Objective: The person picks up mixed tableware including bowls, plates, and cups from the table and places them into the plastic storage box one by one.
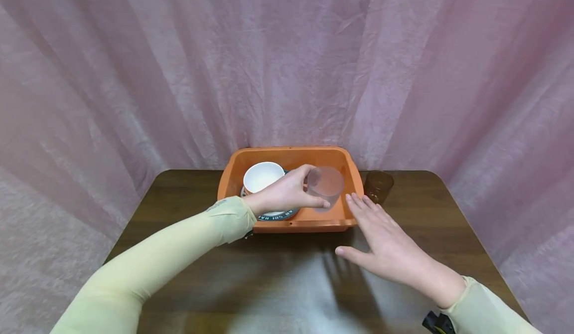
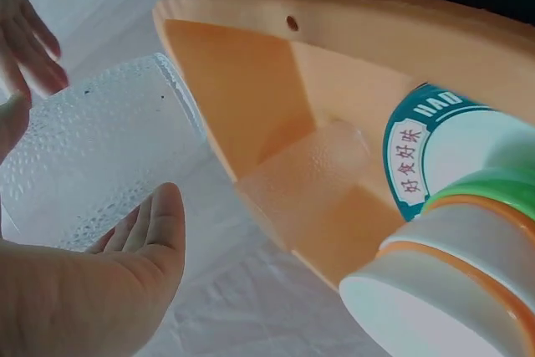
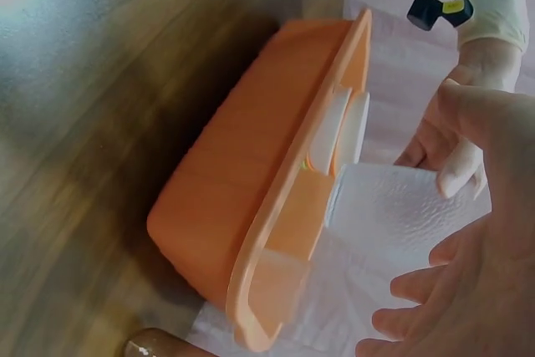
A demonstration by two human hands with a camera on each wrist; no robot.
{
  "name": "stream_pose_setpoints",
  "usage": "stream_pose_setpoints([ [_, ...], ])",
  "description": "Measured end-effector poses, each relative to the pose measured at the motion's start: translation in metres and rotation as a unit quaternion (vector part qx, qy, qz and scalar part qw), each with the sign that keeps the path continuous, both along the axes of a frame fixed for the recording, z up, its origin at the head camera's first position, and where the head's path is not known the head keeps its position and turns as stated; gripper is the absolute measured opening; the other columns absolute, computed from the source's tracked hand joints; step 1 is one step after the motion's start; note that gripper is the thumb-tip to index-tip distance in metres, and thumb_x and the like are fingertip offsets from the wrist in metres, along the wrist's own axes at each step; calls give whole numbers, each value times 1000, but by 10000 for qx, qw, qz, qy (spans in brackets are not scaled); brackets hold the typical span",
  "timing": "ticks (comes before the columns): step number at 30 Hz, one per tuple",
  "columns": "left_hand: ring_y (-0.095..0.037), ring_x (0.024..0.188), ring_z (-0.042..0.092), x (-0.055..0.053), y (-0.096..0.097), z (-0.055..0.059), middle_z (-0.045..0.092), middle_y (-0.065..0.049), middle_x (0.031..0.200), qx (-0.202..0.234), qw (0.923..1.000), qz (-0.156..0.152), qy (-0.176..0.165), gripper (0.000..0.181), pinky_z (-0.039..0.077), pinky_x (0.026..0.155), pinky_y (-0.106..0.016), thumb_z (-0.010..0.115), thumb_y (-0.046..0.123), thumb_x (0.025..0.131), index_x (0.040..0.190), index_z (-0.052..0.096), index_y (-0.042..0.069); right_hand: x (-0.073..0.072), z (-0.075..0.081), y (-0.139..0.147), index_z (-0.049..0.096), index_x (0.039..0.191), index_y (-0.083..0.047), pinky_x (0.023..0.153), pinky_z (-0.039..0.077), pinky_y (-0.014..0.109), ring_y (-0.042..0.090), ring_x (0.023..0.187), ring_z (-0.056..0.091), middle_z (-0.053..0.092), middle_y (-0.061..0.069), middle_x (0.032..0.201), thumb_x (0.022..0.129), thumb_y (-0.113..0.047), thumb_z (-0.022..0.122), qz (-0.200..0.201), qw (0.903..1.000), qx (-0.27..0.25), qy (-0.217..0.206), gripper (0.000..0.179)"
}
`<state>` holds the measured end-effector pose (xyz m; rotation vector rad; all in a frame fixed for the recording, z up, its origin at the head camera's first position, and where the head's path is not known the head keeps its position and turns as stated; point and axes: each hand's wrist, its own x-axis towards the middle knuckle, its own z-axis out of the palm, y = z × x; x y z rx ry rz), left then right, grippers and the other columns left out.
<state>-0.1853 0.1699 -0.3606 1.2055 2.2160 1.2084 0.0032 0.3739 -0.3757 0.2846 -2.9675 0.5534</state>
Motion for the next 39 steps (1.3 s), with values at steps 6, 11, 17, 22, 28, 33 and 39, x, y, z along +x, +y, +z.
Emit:
stream_pose_setpoints([
  [6,-13,93,65,-9,21,-3,67,-3,109,-21,10000,79,4,60,54,82,-28,88,28,81,125,57,1,1,0,1,13,166,-17,125,9,46,31,156,11,18,4,170,93,-64,65,65,9998,42,200,101],
  [11,-14,90,63,-15,37,-7,65,-4,107,-86,9998,154,15,59,53,79,-26,88,26,81,124,58,-1,1,-1,2,15,165,-13,125,8,43,31,156,12,19,6,169,93,-62,66,142,9992,131,345,101],
  [17,-15,94,61,-17,47,-13,62,-8,115,-442,9980,383,249,65,51,82,-25,88,30,81,127,57,-4,1,-3,3,15,165,-13,125,9,43,29,156,11,18,5,169,92,-63,66,139,9992,182,315,102],
  [22,-15,94,60,-20,52,-16,61,-8,115,-768,9949,560,341,66,51,82,-25,88,32,81,127,57,-4,1,-4,3,15,165,-14,124,12,50,29,156,10,19,5,169,91,-66,65,106,9995,208,218,103],
  [28,-16,93,60,-24,60,-16,61,-8,115,-932,9930,663,304,67,52,81,-26,88,33,81,127,56,-4,3,-5,3,17,165,-13,124,12,49,31,156,12,21,7,168,91,-66,65,117,9993,240,256,103],
  [33,-19,99,59,-25,66,-15,60,-12,121,-1127,9898,838,240,72,52,86,-29,88,33,82,132,53,-5,4,-5,3,18,165,-13,124,14,49,31,155,13,23,7,168,91,-65,65,129,9992,226,293,102],
  [39,-19,100,60,-27,72,-21,62,-11,122,-1771,9777,1041,432,72,51,89,-27,88,35,81,131,55,-4,3,-6,-1,19,165,-13,120,23,56,30,155,14,23,4,168,92,-66,64,206,9992,238,260,101],
])
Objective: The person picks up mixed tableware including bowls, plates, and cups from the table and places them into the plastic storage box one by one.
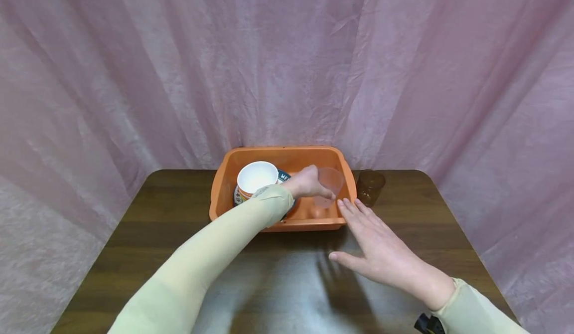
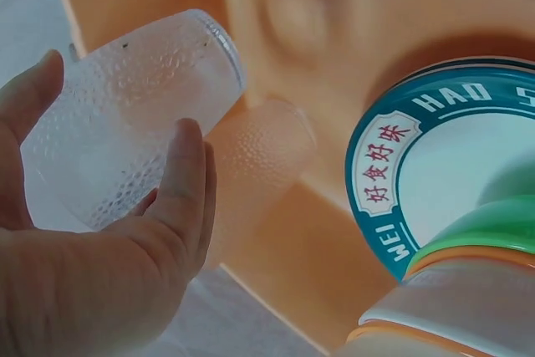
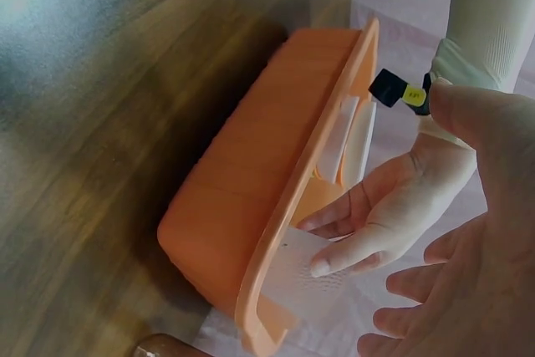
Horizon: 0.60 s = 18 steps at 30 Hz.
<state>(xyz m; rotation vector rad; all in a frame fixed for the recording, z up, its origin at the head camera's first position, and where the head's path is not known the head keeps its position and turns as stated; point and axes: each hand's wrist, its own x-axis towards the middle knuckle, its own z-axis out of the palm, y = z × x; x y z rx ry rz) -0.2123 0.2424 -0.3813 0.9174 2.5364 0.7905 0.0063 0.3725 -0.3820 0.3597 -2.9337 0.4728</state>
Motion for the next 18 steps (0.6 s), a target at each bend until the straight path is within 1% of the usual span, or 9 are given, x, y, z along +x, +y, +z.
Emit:
stream_pose_setpoints([
  [3,-18,98,59,-2,2,-4,62,-10,120,-265,9996,28,22,72,51,88,-27,88,37,81,131,55,-3,0,-1,-2,20,165,-12,118,24,58,31,155,14,24,5,168,92,-65,64,45,10000,7,-6,100],
  [5,-18,95,59,-4,3,-6,61,-8,115,-332,9994,35,9,70,51,85,-26,88,37,81,129,55,-2,0,-1,-3,21,164,-12,118,25,59,30,155,14,24,4,168,92,-66,64,23,10000,15,-3,100],
  [9,-17,89,59,-9,8,-9,60,-5,103,-495,9987,116,31,60,51,78,-25,89,35,80,119,60,0,0,-2,-2,21,165,-13,118,25,57,29,155,15,25,4,168,92,-66,64,-28,10000,-3,-1,99],
  [12,-16,84,58,-13,11,-11,61,-3,96,-598,9979,228,-36,52,51,73,-25,90,33,79,112,64,1,1,-3,-3,22,164,-14,118,26,57,29,155,16,25,3,167,92,-66,64,-55,10000,-49,3,99],
  [14,-16,83,58,-14,12,-12,61,-3,94,-641,9975,281,-90,50,51,71,-25,91,32,79,110,65,2,2,-4,-3,22,164,-13,117,26,58,29,155,16,26,3,167,92,-66,65,-49,10000,-59,8,99],
  [18,-17,83,59,-13,12,-13,62,-4,94,-639,9972,369,-155,50,52,72,-25,91,31,79,111,65,2,1,-7,-3,24,164,-12,117,27,58,28,155,16,26,2,167,91,-66,65,-53,10000,-20,10,99],
])
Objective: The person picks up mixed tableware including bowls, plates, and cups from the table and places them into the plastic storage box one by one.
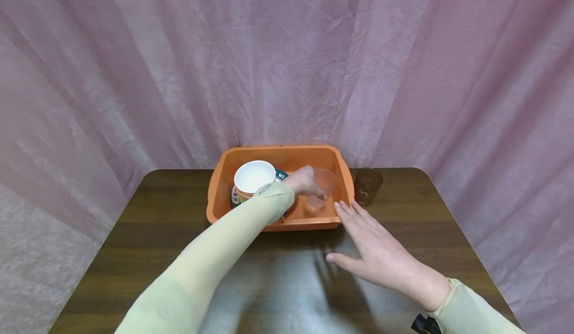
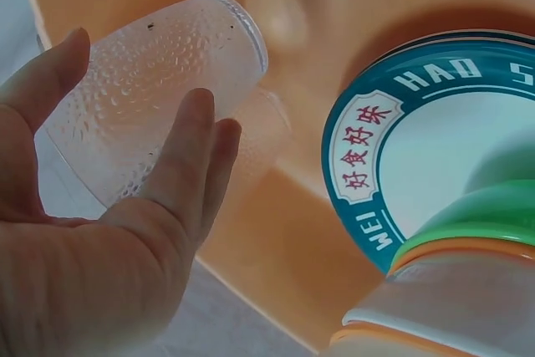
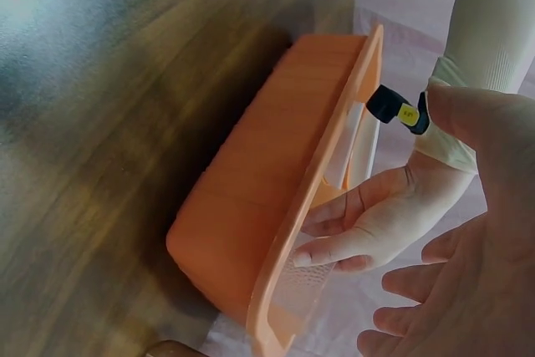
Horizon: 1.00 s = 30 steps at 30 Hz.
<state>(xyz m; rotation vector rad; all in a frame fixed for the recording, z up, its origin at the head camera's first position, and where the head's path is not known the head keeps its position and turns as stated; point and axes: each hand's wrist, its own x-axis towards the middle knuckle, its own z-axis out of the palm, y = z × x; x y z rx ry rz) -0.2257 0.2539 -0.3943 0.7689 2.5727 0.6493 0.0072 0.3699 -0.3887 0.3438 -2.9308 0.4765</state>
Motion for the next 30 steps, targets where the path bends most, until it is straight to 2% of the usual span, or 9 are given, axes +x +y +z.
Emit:
stream_pose_setpoints([
  [13,-16,85,59,1,3,-7,63,-2,95,-124,9999,-3,21,46,52,78,-24,91,27,79,109,68,1,1,-4,-2,25,163,-9,117,28,57,30,155,17,27,3,167,92,-66,64,105,9999,90,40,99],
  [21,-16,86,58,-3,7,-14,62,-3,99,-235,9996,43,-134,50,52,76,-26,90,29,80,114,67,2,0,-6,-2,25,163,-9,116,28,59,31,154,18,28,3,166,92,-63,66,121,9998,162,69,99],
  [25,-17,82,58,-4,9,-17,63,-4,96,-246,9992,88,-305,46,52,71,-27,90,27,81,112,69,1,0,-8,-2,25,163,-9,117,27,58,31,155,17,28,4,166,92,-61,68,130,9996,247,56,98],
  [30,-25,89,70,-5,9,-16,63,-6,97,-227,9970,308,-679,50,53,60,-28,88,25,83,120,66,1,-1,-10,-1,26,163,-8,118,26,56,32,154,17,27,6,166,92,-64,65,139,9991,404,39,98],
])
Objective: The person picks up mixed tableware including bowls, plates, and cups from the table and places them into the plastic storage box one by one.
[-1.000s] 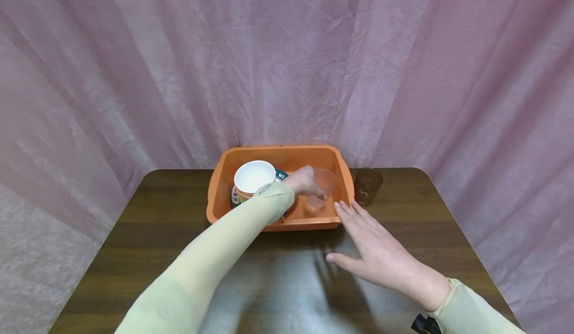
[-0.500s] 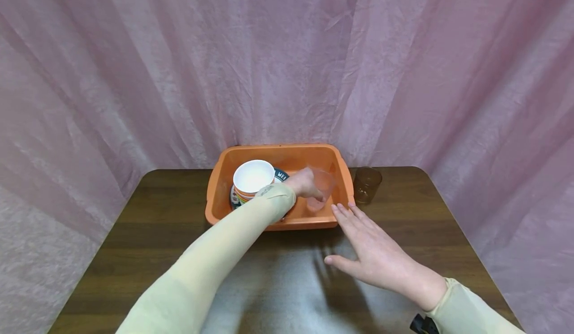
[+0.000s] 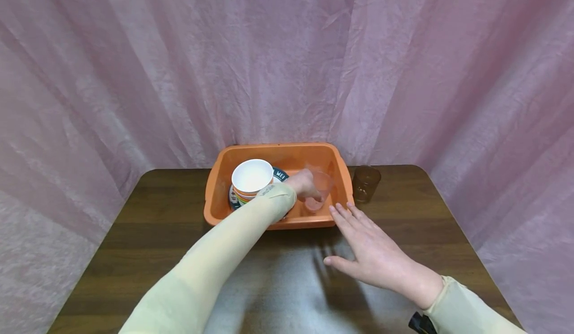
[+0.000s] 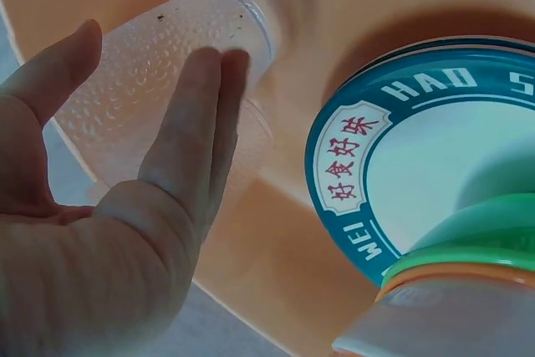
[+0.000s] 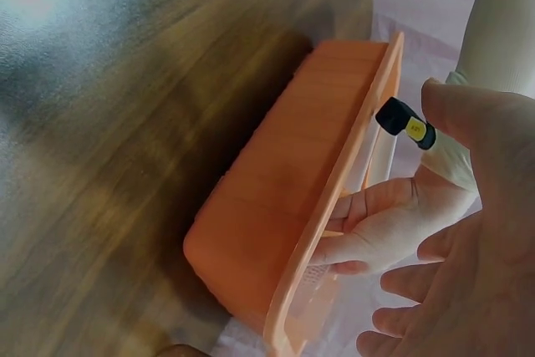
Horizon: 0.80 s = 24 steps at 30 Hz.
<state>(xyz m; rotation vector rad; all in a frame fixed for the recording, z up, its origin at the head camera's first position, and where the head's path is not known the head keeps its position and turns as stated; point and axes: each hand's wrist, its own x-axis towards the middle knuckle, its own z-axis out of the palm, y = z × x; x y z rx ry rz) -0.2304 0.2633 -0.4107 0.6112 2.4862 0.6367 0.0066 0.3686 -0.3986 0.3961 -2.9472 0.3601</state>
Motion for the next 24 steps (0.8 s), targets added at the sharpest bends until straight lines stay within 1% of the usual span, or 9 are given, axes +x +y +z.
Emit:
stream_pose_setpoints([
  [2,-28,93,73,1,0,2,61,-7,98,-4,9999,44,-144,52,53,58,-27,87,24,84,125,63,1,0,0,0,26,163,-8,118,26,56,33,154,18,27,6,166,92,-65,64,11,10000,34,-10,98],
  [4,-30,91,74,1,-1,4,62,-9,99,33,9995,125,-305,52,55,57,-27,86,21,85,126,62,1,0,-1,0,26,163,-8,118,26,57,33,154,18,27,6,166,92,-65,64,25,10000,55,-10,99],
  [7,-28,88,75,2,-1,5,62,-10,100,36,9992,161,-376,49,55,58,-26,84,19,86,125,61,0,0,-1,-1,26,163,-7,118,25,56,33,154,19,27,7,166,92,-64,65,40,10000,60,-3,98],
  [9,-27,87,75,2,-1,5,62,-10,103,48,9989,229,-395,46,56,59,-26,84,17,86,123,62,0,0,-1,-1,26,163,-7,118,25,56,33,154,19,27,7,166,93,-64,65,43,10000,60,1,98],
  [13,-24,88,75,-1,1,2,58,-10,116,30,9993,263,-268,43,56,62,-23,84,16,86,120,63,-2,0,-2,-1,26,162,-7,119,25,55,33,154,19,27,7,166,92,-64,65,44,10000,39,4,98],
  [15,-21,86,75,-3,2,2,56,-10,119,54,9994,268,-211,43,57,64,-22,84,16,86,119,63,-2,0,-1,-1,27,162,-7,119,25,55,33,154,19,27,7,166,92,-63,66,36,10000,26,4,98],
  [19,-17,78,73,-6,1,4,56,-9,114,105,9996,187,-162,41,58,65,-21,84,15,86,118,64,-3,0,-2,0,27,162,-7,119,24,55,34,154,19,28,7,166,92,-62,68,24,10000,29,13,98],
  [21,-15,76,69,-7,0,5,56,-8,108,200,9993,172,-251,40,58,66,-21,83,14,87,117,64,-2,0,-2,0,27,162,-7,120,23,53,34,154,19,28,7,166,92,-62,68,16,10000,19,0,98],
  [24,-16,78,66,-7,-3,7,55,-7,103,338,9986,129,-388,38,58,68,-22,82,13,88,118,63,-2,0,-2,0,27,162,-7,121,21,51,34,154,19,27,8,166,92,-63,67,9,10000,7,-14,98],
])
